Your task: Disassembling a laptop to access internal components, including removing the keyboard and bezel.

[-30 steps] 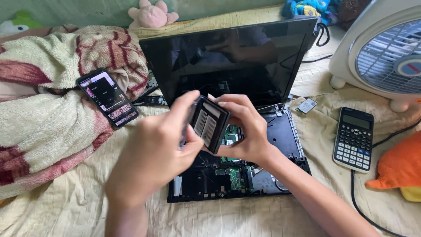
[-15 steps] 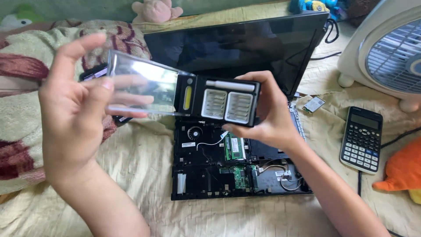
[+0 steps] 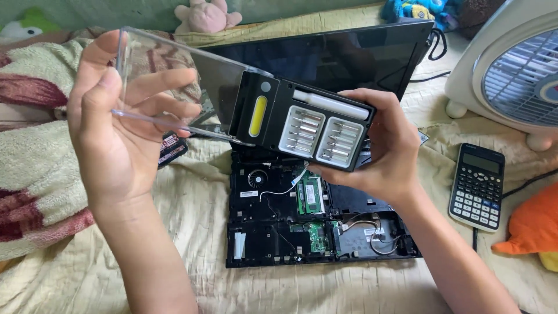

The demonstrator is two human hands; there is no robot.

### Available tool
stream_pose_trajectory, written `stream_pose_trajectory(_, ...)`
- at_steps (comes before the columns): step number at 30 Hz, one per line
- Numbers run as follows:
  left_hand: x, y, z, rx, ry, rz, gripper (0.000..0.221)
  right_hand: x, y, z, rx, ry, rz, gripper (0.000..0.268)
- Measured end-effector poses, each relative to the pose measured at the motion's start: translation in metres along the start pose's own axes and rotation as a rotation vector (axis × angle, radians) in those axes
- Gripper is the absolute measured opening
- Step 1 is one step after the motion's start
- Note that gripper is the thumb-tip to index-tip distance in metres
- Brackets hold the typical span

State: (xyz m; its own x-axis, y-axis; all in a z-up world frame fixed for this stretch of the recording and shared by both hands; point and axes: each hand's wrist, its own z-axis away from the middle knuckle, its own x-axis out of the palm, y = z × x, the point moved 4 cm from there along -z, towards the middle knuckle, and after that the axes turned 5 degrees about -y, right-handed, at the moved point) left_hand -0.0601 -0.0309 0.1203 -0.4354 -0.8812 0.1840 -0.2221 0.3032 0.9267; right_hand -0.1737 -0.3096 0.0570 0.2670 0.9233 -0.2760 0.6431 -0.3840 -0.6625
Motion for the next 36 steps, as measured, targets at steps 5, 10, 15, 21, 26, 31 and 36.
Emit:
stream_pose_trajectory(5,-0.002,-0.021,-0.006,0.104,-0.041,0.239,0.029,-0.002,-0.002,0.004,-0.102,0.036,0.065,0.09)
stream_pose_trajectory(10,0.007,-0.034,-0.01,0.174,-0.096,0.45,0.044,-0.007,0.001,0.013,-0.202,0.101,0.14,0.093)
stream_pose_trajectory(15,0.015,-0.038,-0.009,0.214,-0.242,0.497,0.062,-0.005,-0.001,0.016,-0.222,0.124,0.163,0.094)
stream_pose_trajectory(21,0.027,-0.028,-0.002,0.283,-0.077,0.509,0.054,-0.004,0.004,0.017,-0.284,0.11,0.168,0.093)
stream_pose_trajectory(26,0.033,-0.009,0.009,0.325,0.033,0.353,0.045,-0.001,0.001,0.015,-0.319,0.106,0.141,0.092)
stream_pose_trajectory(31,0.04,-0.001,0.013,0.134,0.225,0.327,0.058,0.0,-0.001,0.015,-0.223,0.115,0.091,0.093)
stream_pose_trajectory(36,0.052,-0.006,0.008,0.046,0.086,0.272,0.071,-0.001,-0.002,0.015,-0.166,0.161,0.149,0.093)
